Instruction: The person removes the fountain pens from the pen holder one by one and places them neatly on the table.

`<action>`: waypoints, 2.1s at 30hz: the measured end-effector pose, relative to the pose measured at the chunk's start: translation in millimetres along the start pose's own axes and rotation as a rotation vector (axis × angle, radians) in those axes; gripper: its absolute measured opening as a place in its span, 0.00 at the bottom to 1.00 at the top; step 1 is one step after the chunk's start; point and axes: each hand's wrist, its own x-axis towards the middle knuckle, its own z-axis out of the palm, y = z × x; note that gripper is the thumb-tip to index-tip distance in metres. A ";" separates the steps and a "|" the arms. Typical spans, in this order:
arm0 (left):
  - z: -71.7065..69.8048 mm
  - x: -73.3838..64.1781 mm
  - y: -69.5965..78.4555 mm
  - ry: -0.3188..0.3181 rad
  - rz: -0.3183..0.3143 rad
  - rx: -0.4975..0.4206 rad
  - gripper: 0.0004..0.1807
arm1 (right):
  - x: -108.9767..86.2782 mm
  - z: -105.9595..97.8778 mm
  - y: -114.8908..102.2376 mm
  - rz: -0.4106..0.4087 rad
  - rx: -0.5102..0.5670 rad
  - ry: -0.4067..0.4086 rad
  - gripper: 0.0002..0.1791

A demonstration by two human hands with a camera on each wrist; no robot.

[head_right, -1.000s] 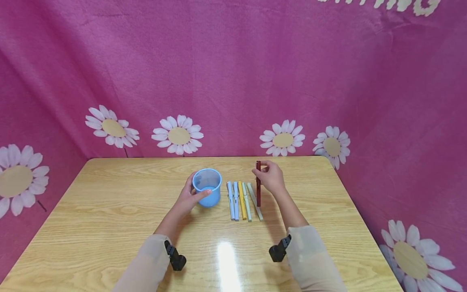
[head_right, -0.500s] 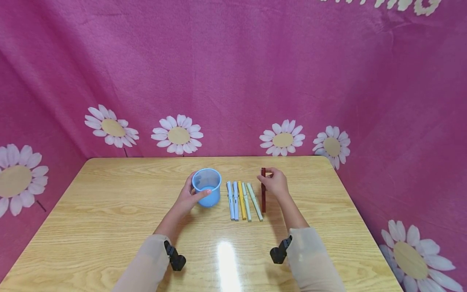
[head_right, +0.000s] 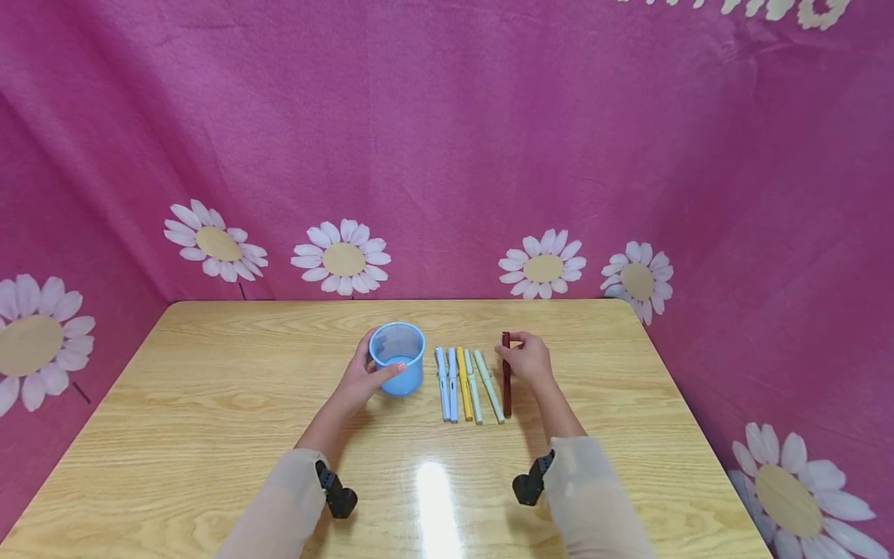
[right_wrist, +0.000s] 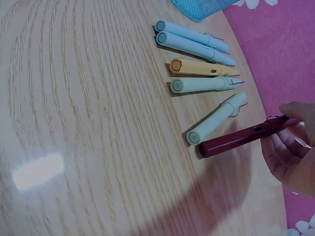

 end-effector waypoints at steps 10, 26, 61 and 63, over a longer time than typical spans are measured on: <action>0.2 -1.7 1.7 0.003 -0.005 -0.002 0.46 | 3.0 9.0 5.0 0.055 0.086 -0.001 0.27; -1.7 -9.6 16.0 -0.031 0.013 -0.024 0.45 | 7.7 22.6 14.7 0.038 0.139 0.022 0.27; -0.2 -2.5 0.6 0.000 0.024 -0.010 0.45 | 6.3 36.0 20.7 0.072 -0.060 0.082 0.23; -1.2 -2.0 0.7 -0.013 0.023 -0.015 0.45 | 6.3 36.0 20.2 0.073 -0.063 0.081 0.22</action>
